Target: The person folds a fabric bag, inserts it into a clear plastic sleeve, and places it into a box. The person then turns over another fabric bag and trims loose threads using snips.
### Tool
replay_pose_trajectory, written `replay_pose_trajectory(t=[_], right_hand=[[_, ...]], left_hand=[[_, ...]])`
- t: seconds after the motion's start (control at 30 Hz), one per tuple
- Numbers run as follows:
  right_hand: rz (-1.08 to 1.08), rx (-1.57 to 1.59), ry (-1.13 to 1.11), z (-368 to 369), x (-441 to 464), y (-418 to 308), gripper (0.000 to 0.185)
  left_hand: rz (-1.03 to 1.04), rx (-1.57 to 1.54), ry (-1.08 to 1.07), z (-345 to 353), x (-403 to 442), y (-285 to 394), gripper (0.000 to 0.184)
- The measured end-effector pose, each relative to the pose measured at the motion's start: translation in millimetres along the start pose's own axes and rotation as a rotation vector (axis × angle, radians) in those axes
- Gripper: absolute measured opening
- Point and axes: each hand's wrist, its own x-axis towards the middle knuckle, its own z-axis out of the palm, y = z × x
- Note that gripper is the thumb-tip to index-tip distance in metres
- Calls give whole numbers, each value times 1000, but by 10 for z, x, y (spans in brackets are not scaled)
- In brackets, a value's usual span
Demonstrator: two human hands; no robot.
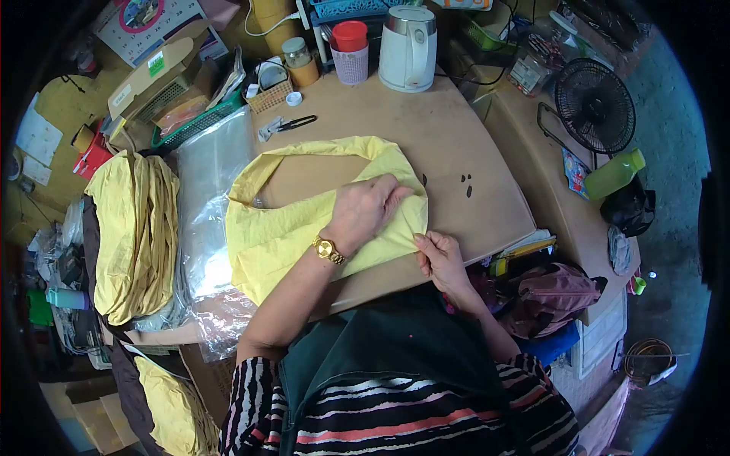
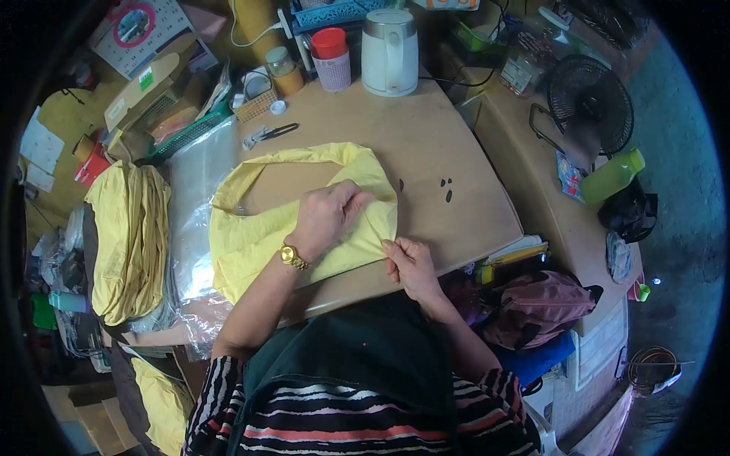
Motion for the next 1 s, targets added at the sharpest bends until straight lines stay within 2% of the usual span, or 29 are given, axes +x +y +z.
replay_pose_trajectory(t=[0.03,0.07,0.1,0.13,0.17,0.2,0.23,0.27,0.33,0.37,0.43,0.5,0.57,0.6,0.67,0.77,0.8,0.83,0.9,1.0], right_hand=[[-2,0,0,-39,-10,-50,25],[18,-235,31,-86,-44,-135,22],[41,-472,61,-125,-64,-186,19],[-320,-673,177,-129,-88,-207,24],[-314,-678,171,-120,-106,-297,24],[-470,-925,337,-16,-148,-539,30],[-551,-1045,406,80,-95,-683,34],[-627,-1165,489,176,-43,-828,37],[-818,-1283,299,302,194,-944,36],[-883,-1316,224,320,307,-973,35],[-683,-1487,-267,178,508,-953,29],[-661,-1495,-326,130,564,-1059,24],[-623,-1507,-400,74,600,-1073,21],[-619,-1500,-396,46,624,-1062,19],[-617,-1491,-408,-21,661,-1025,18],[-704,-1571,-395,-133,660,-848,17],[-798,-1602,-374,-168,656,-747,17],[-897,-1632,-350,-201,667,-665,18],[-936,-1631,-332,-250,686,-507,18],[-987,-1664,-282,-342,711,-494,20]], left_hand=[[22,-48,12,0,-18,5,29],[22,-48,10,-51,-67,-7,29],[37,44,-71,-198,-125,-13,37],[47,134,-149,-333,-196,-29,47],[38,132,-148,-461,-304,-64,47],[-77,173,-338,-595,-435,-110,55],[-196,214,-525,-661,-519,-133,63],[-207,217,-528,-679,-554,-144,63],[-220,290,-637,-725,-641,-163,52],[-241,291,-632,-768,-693,-188,52],[-353,408,-622,-954,-829,-300,40],[-424,367,-530,-1254,-1028,-451,21],[-339,416,-460,-1349,-1240,-643,11],[-365,417,-456,-1334,-1338,-721,11],[-319,217,-455,-1281,-1510,-858,15],[-359,193,-381,-1206,-1674,-860,21],[-375,143,-347,-1122,-1770,-950,24],[-379,139,-344,-1051,-1821,-1015,24],[-300,160,-255,-973,-1879,-1086,27],[-260,202,-276,-1000,-1915,-1089,23]])
